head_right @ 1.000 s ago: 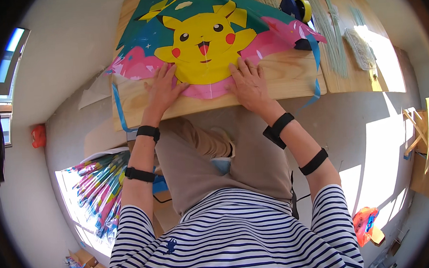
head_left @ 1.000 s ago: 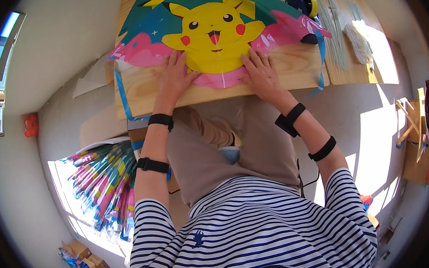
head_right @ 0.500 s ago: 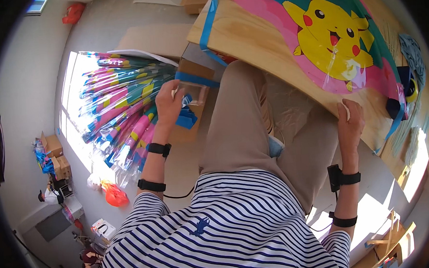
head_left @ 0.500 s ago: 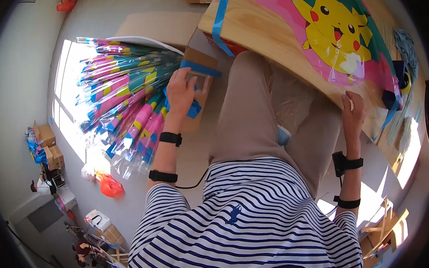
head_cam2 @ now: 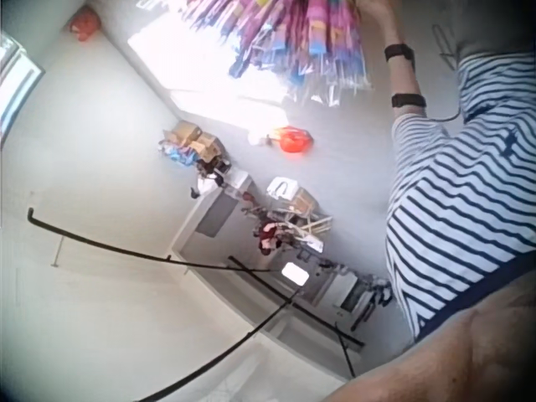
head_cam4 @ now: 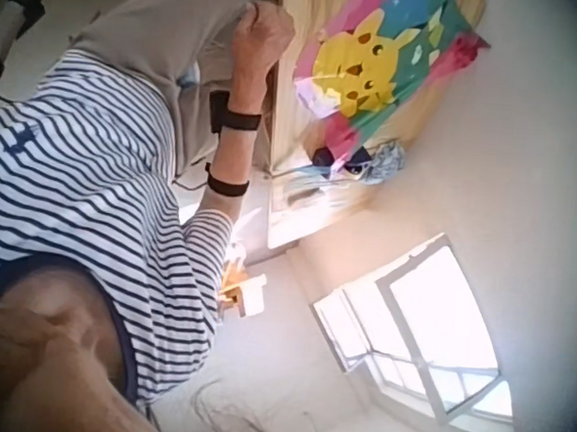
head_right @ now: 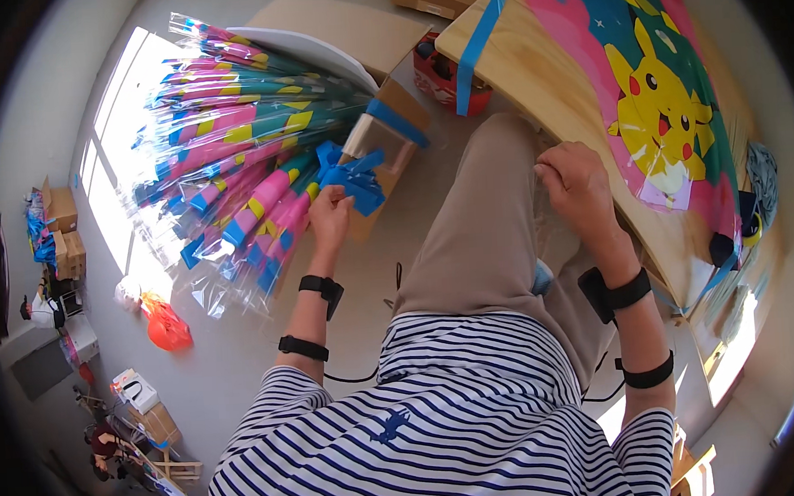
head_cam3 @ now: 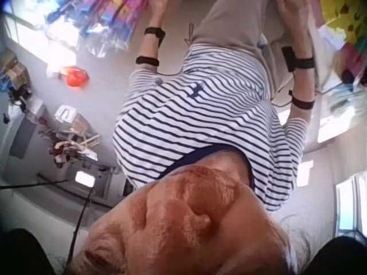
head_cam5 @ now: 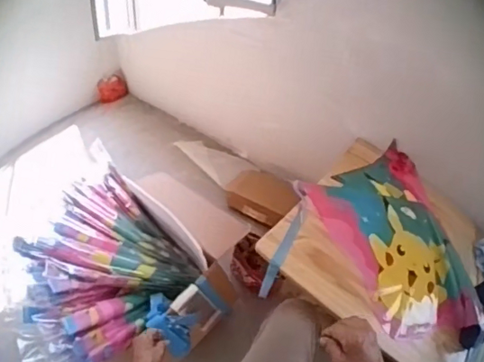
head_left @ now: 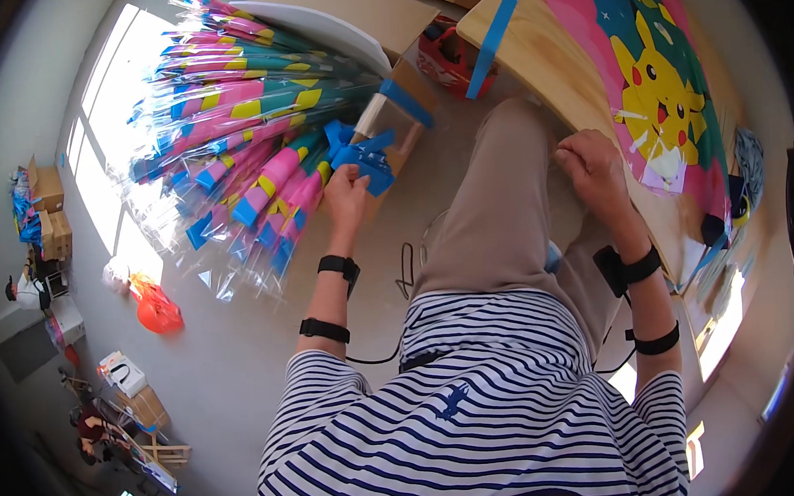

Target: Assembling a plastic kite featuring a character design by attaching blue plastic strips and tape.

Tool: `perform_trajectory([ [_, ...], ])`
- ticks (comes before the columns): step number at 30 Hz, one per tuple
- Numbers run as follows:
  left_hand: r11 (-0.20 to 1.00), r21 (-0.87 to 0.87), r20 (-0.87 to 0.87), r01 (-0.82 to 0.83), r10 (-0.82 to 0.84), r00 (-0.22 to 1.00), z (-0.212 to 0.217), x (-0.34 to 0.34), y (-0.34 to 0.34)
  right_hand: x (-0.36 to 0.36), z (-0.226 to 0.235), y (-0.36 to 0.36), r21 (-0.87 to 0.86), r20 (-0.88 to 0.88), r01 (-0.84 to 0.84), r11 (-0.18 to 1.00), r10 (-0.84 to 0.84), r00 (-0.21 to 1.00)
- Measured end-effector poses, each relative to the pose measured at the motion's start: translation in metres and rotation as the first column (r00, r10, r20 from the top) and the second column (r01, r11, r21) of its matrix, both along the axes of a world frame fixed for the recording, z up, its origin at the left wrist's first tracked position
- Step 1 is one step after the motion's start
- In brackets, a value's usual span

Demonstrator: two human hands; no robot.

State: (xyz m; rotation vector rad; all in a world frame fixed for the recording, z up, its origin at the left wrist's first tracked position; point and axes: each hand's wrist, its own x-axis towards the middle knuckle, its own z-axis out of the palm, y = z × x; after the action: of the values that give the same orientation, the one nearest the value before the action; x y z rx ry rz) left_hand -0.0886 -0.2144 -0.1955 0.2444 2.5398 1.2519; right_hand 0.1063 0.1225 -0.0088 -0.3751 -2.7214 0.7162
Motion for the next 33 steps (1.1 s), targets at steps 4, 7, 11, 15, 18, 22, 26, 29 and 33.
perform_trajectory([
  [4,0.960,-0.218,0.024,0.176,-0.175,0.984,-0.021,-0.025,-0.015,-0.016,-0.005,-0.023,-0.123,0.123,-0.053,0.991,0.069,0.990],
  [7,0.999,0.029,0.534,-0.027,0.007,0.845,-0.074,-0.013,-0.029,-0.031,-0.007,-0.040,-0.195,0.201,-0.093,0.976,0.132,0.971],
  [11,0.814,0.203,0.849,-0.544,0.131,0.512,-0.106,0.001,-0.026,-0.056,-0.011,-0.062,-0.303,0.249,-0.177,0.936,0.257,0.934],
  [15,0.597,0.185,0.903,-0.781,0.210,0.375,-0.085,0.007,0.002,-0.080,-0.021,-0.081,-0.345,0.294,-0.193,0.919,0.301,0.907],
  [18,0.583,0.119,0.916,-0.804,0.249,0.316,-0.086,0.003,0.006,-0.098,-0.028,-0.094,-0.395,0.293,-0.219,0.892,0.349,0.890],
  [22,0.518,0.075,0.924,-0.852,0.286,0.255,-0.093,0.003,0.008,-0.113,-0.046,-0.108,-0.451,0.343,-0.200,0.870,0.376,0.861],
  [26,0.503,0.062,0.942,-0.862,0.256,0.218,-0.090,0.005,0.010,-0.115,-0.061,-0.118,-0.458,0.382,-0.191,0.868,0.387,0.840],
  [29,0.467,0.071,0.945,-0.881,0.251,0.209,-0.087,0.005,0.012,-0.119,-0.066,-0.123,-0.454,0.418,-0.175,0.873,0.383,0.824],
  [33,0.419,0.067,0.961,-0.905,0.215,0.171,-0.096,0.003,0.008,-0.120,-0.072,-0.128,-0.471,0.429,-0.164,0.867,0.387,0.816],
])
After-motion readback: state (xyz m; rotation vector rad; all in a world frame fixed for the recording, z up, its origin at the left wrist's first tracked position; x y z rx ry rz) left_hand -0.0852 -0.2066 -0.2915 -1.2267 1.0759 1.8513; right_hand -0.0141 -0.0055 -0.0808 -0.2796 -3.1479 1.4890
